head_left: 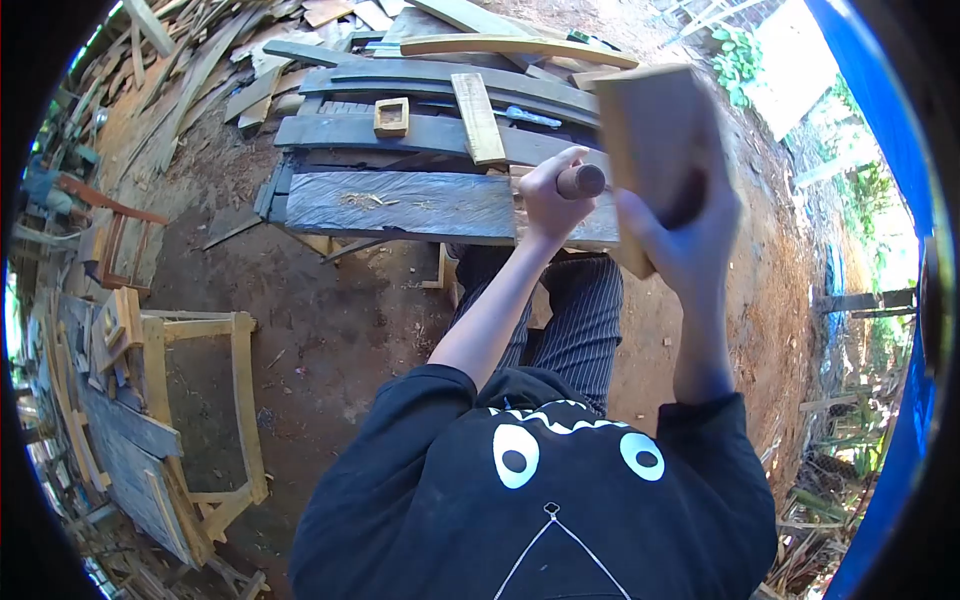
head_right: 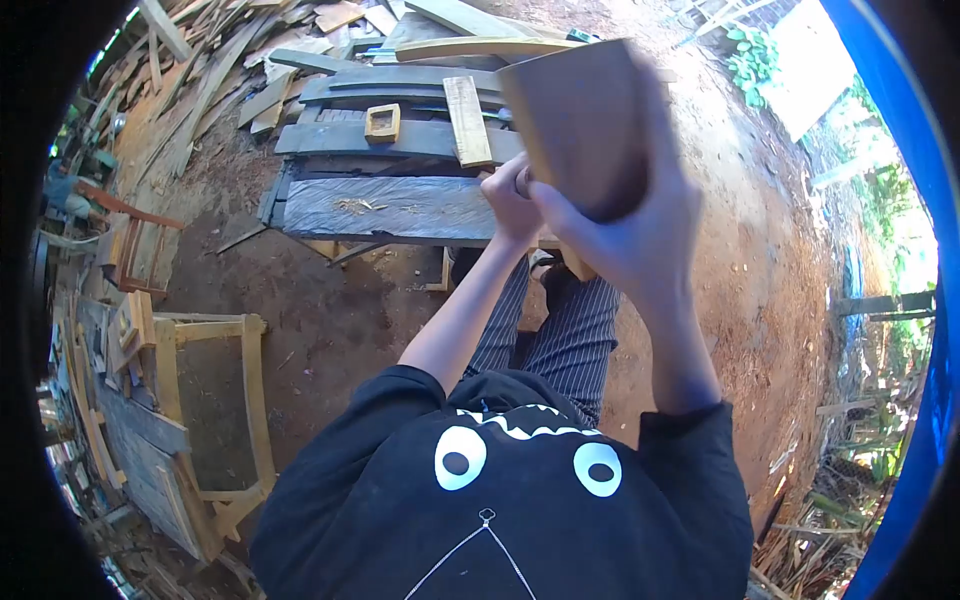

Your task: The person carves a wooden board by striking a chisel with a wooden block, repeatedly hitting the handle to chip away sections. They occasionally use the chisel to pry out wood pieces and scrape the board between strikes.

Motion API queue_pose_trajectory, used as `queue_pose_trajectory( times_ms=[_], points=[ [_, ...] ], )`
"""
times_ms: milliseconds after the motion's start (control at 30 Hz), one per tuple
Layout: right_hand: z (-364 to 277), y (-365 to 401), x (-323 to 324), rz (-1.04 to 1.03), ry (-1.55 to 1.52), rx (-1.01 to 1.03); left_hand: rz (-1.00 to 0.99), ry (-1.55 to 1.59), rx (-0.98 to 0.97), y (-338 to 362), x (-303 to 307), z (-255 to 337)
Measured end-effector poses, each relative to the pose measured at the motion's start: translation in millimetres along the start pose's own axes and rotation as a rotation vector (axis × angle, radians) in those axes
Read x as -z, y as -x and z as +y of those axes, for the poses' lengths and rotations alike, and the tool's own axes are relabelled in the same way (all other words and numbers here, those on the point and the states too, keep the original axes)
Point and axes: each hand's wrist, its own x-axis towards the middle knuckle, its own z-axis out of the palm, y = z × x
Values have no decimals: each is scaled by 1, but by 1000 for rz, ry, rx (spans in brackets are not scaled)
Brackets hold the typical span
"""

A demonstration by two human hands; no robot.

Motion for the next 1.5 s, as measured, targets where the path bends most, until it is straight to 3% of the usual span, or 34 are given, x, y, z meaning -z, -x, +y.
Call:
queue_pose_trajectory(
  times_ms=[67, 133, 200, 233, 267, 300, 367, 400, 467, 500, 533, 600, 733, 767, 867, 900, 1033, 1133, 1167, 1233, 1267, 1300, 1367, 1400, 1467, 1500],
  points=[
    [-1, 15, -9, 157, -238, 40, 12, -29, -42, 3, -1, -7],
    [3, 23, -19, -210, 248, -175, -75, 21, 40, 10, 2, -21],
    [8, 23, -17, -150, 189, -137, -73, 88, 55, 19, -9, -45],
    [1, 20, -10, -112, 156, -134, -133, -139, -76, 7, 1, -21],
    [-6, 24, -6, -77, 123, -142, -14, 0, -16, 5, 1, -7],
    [-10, 31, -6, 43, -64, -156, 9, 17, -26, 5, 0, -5],
    [-5, 39, -15, 81, -168, -57, 47, -7, -73, 5, -2, -4],
    [2, 43, -19, -88, 146, -86, 37, -36, -91, 7, -4, -7],
    [3, 47, -23, -178, 337, -217, 2, -90, -126, 13, -6, -14],
    [-4, 39, -18, -171, 277, -262, -4, -119, -153, 8, -6, -15],
    [0, 40, -12, -74, 287, -166, 16, -86, -140, 8, -5, -12],
    [4, 45, -12, 255, -100, -25, 50, -14, -124, 7, -2, -5],
    [5, 48, -26, -173, 214, -331, -66, -58, -78, 19, 0, -24],
    [-4, 42, -19, -275, 364, -284, -25, -48, -108, 22, -7, -29],
    [3, 46, -12, 88, 97, 43, 46, -18, -144, 13, -1, -7],
    [-7, 53, -14, 198, -182, -37, 33, -1, -129, 14, 0, -7],
    [3, 54, -37, -96, 334, -145, 26, -59, -202, 20, -3, -17],
    [-5, 46, -22, -106, 260, -83, 2, -108, -222, 15, -3, -15],
    [-4, 49, -22, 76, 93, -58, 19, -87, -199, 14, -3, -12],
    [-12, 42, -25, 114, -89, -67, 55, -52, -147, 16, -3, -8],
    [-17, 39, -27, 135, -179, -69, 73, 200, 84, 29, -14, -22],
    [-2, 46, -29, -21, 33, -159, 93, 452, 314, 54, -39, -53],
    [-1, 48, -25, -245, 340, -255, 98, 406, 243, 60, -51, -73],
    [0, 43, -22, -149, 323, -155, 101, 383, 207, 63, -56, -83],
    [2, 43, -14, 56, 180, -66, 36, 17, -136, 15, 1, -11],
    [3, 43, -11, 168, 52, -48, 32, -27, -112, 13, 1, -12]
  ],
)
